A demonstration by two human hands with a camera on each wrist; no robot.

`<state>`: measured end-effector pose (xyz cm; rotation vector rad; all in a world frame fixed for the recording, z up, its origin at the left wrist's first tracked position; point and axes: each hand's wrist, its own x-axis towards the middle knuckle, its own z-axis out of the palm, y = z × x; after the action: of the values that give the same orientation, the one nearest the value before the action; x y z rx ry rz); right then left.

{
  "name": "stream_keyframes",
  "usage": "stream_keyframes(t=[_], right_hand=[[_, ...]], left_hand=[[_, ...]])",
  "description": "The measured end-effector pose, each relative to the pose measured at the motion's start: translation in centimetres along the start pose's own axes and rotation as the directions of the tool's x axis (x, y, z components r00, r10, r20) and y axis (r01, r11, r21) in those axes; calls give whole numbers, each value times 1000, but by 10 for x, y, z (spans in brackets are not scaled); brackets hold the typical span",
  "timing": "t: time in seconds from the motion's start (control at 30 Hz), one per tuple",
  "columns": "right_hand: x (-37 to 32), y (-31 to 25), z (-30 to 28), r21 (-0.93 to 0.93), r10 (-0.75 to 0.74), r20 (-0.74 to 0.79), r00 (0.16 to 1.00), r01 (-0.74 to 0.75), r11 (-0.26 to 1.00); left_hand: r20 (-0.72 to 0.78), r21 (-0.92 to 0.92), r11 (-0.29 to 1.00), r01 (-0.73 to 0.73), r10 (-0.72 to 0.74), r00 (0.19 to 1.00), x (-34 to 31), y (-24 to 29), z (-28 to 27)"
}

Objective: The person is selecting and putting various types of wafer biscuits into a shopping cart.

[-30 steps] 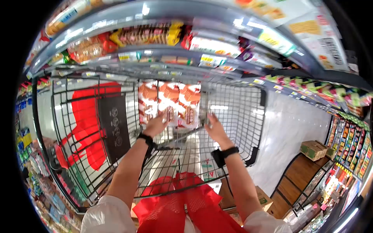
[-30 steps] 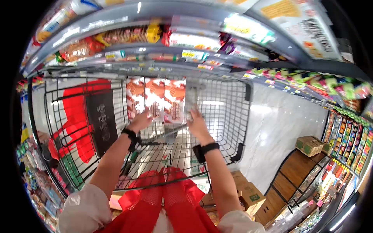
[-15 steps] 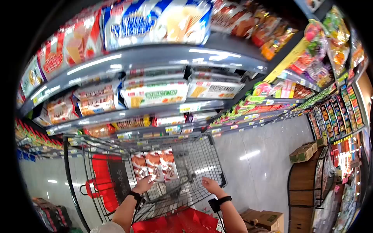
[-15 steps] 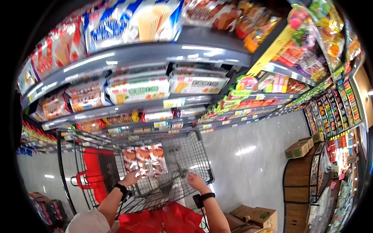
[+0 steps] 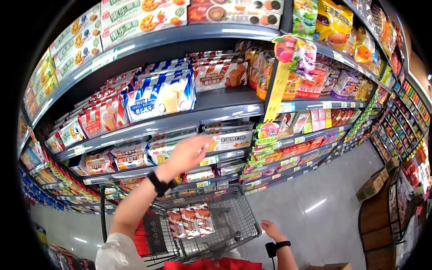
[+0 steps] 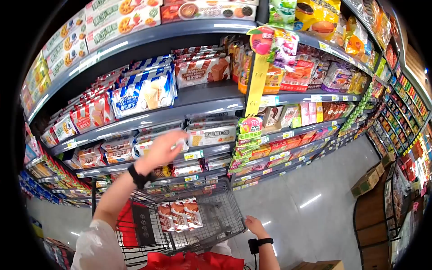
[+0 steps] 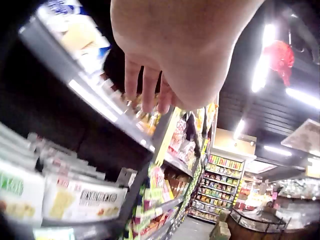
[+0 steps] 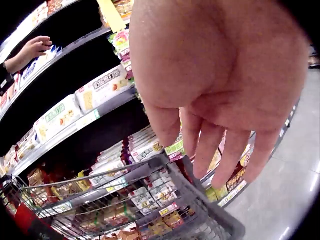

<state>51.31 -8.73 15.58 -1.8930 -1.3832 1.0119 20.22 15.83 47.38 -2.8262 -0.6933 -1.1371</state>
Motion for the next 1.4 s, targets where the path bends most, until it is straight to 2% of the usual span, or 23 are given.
stream_keyframes(t=[0.03,0.1,0.2,0.27,0.4,0.47,0.53,0.6,0.63,0.7,0.73,0.77,0.8,0.87,0.9,0.93,0.97,1.03,1.07,1.13,1.17,1.33,1.4], right_hand=[[-1,17,-10,24,11,-46,999,-10,1000],[-4,53,-27,45,29,-126,992,-24,999],[-27,69,-65,78,92,-144,985,-81,994],[-40,96,-82,48,156,-177,972,-149,988],[-70,168,-96,249,273,-272,923,-206,946],[-83,208,-97,190,398,-282,873,-356,915],[-111,265,-95,220,382,-122,916,-351,910],[-115,261,-100,181,357,-153,921,-329,927],[-113,258,-101,141,326,-180,928,-303,942],[-76,208,-117,129,352,-286,891,-329,936],[-59,164,-133,87,267,-289,919,-253,964],[-39,97,-150,41,174,-322,931,-170,985],[-13,62,-158,-41,104,-337,936,-124,991],[26,-33,-173,-65,-83,-333,939,65,996],[47,-69,-177,-3,-218,-316,923,229,973],[58,-110,-182,19,-307,-287,907,326,945],[70,-146,-185,49,-396,-263,880,422,905],[94,-184,-188,27,-554,-218,803,573,819],[99,-203,-189,36,-556,-209,804,575,817],[98,-243,-191,30,-583,-128,803,590,807],[100,-252,-187,40,-585,-113,803,592,805],[99,-263,-161,97,-655,-41,754,656,749],[102,-251,-148,155,-657,-11,754,650,744]], left_hand=[[-62,60,994,-94,98,993,35,5,-10],[-89,176,973,-152,169,982,91,4,-21],[-75,377,921,-97,135,988,143,-21,-11],[-69,469,883,-34,75,995,164,-45,3],[0,614,770,175,-221,975,191,-90,28],[-59,642,729,239,-264,963,203,-107,41],[-51,677,691,254,-301,952,211,-120,50],[-57,643,690,333,-391,919,223,-116,51],[-61,714,631,305,-378,924,233,-111,49],[-45,739,601,303,-405,913,247,-91,44],[-1,742,598,302,-450,893,256,-90,43],[-5,740,611,281,-413,911,259,-93,43],[1,753,606,256,-390,921,260,-102,48],[15,714,617,331,-486,874,263,-100,51],[-10,724,627,286,-405,914,259,-97,48],[-11,728,622,290,-412,911,255,-91,45],[-30,744,627,232,-315,949,252,-86,39],[-40,734,663,148,-174,984,248,-81,27],[-37,739,656,151,-184,982,247,-79,22],[-29,574,764,296,-342,939,245,-78,14],[-35,548,787,282,-316,948,240,-83,11],[57,369,922,112,-143,988,223,-76,-6],[82,301,945,127,-158,984,214,-61,-11]])
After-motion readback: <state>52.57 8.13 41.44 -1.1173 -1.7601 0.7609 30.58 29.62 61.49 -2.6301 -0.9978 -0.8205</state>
